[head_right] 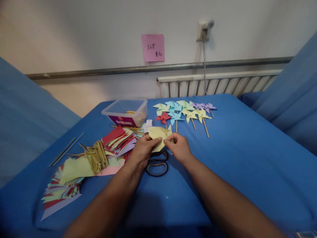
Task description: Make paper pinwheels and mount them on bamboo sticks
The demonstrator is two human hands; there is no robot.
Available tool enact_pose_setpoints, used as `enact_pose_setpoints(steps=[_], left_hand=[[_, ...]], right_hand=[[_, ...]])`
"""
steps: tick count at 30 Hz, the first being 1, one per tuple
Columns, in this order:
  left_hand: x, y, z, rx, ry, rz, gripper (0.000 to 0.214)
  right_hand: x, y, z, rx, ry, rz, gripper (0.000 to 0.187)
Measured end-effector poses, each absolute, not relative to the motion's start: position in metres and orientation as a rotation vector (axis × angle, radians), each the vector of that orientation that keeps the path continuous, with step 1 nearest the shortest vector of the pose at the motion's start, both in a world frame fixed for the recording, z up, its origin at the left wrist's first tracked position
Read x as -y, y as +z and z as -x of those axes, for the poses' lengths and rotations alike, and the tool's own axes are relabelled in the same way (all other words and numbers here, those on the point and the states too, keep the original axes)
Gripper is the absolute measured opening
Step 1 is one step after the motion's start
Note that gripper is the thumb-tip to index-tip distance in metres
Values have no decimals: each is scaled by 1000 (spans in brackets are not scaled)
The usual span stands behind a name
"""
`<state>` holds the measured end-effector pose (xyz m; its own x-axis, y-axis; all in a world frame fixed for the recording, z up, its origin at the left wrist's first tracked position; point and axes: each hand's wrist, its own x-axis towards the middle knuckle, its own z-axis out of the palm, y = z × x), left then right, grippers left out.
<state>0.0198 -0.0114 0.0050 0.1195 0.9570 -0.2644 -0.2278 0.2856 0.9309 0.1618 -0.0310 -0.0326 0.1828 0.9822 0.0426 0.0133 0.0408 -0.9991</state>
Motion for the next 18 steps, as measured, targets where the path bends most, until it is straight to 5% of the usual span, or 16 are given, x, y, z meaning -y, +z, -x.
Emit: enact_pose_setpoints(steps=[18], left_hand=[[11,3,-22,-1091,1041,-893,35]], right_hand=[[32,-30,-160,1135,926,1304,31]])
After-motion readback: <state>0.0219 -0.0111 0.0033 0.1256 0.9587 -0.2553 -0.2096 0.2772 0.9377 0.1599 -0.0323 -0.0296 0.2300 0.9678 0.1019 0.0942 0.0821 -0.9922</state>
